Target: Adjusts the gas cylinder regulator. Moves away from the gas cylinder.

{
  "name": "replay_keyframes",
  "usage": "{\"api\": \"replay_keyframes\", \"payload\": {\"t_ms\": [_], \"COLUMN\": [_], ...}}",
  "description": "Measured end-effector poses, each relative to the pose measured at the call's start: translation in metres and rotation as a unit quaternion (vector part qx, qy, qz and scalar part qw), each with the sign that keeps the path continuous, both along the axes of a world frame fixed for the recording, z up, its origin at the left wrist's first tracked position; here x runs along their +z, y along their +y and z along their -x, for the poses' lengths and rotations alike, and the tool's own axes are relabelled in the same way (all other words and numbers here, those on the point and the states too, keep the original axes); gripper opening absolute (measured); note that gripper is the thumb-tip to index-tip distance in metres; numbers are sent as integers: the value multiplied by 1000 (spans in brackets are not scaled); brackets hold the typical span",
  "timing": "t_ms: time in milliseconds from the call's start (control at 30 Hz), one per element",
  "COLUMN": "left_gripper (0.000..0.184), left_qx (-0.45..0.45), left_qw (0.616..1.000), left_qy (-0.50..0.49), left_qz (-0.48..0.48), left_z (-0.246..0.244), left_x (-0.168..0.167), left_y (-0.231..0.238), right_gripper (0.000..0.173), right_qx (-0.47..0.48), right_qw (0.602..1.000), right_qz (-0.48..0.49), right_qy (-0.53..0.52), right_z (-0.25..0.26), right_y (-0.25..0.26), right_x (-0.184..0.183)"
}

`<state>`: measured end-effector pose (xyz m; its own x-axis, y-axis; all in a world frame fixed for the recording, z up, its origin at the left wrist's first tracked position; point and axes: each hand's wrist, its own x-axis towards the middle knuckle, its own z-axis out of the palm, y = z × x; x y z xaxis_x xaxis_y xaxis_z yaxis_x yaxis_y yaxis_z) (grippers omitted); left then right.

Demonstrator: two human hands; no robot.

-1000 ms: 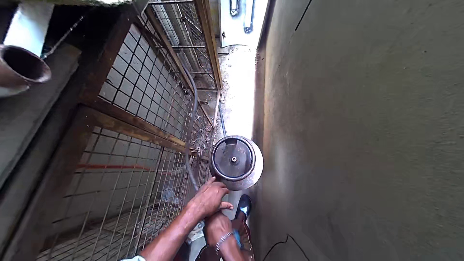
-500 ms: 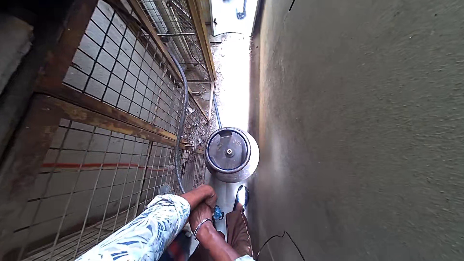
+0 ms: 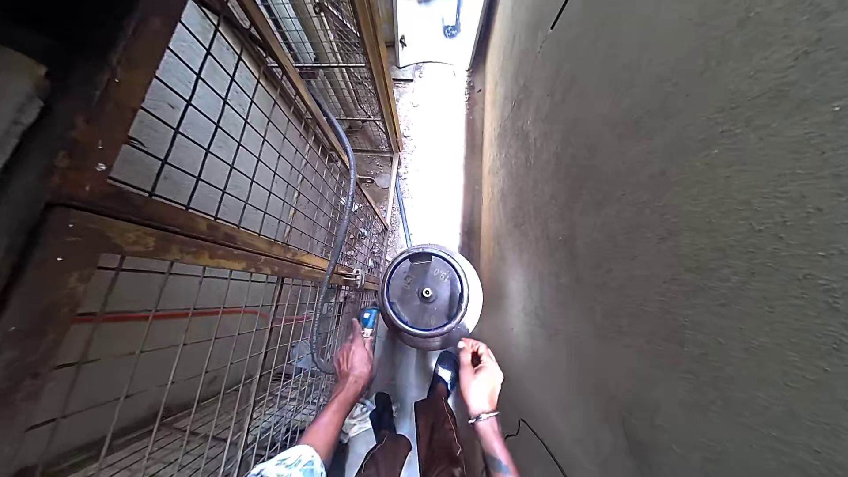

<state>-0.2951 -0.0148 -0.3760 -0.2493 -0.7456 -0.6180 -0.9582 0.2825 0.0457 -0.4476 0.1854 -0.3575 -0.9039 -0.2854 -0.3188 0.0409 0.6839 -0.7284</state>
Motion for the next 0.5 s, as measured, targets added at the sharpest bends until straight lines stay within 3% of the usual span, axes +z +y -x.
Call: {"api": "replay_keyframes", "payload": {"t_ms": [133,233,333,400,500], "left_gripper": [59,65,66,55,53], "left_qx": [-20,-18,-102,-142,-143], "left_qw": [998,996,981,961,918], "left_qy": [57,92,156,207,265], "left_qz": [19,11,-47,-117,-259], "left_z": [22,34,49,64,75], "left_x": [-14,-25,-24,-13,-1], "left_y": [-12,-43,-74,-91,-118], "right_gripper": [21,18,22,38,82], "right_qx": [30,116,214,274,361], "right_qw": [991,982,972,959,929], "right_qz": [64,93,63,33,27], "right_qy": [113,116,79,60,81], "right_z": [35,48,56,64,76], "right_y": [-34,-69,-113,-139,-152], "right_x": [10,17,6,-8,-32]}}
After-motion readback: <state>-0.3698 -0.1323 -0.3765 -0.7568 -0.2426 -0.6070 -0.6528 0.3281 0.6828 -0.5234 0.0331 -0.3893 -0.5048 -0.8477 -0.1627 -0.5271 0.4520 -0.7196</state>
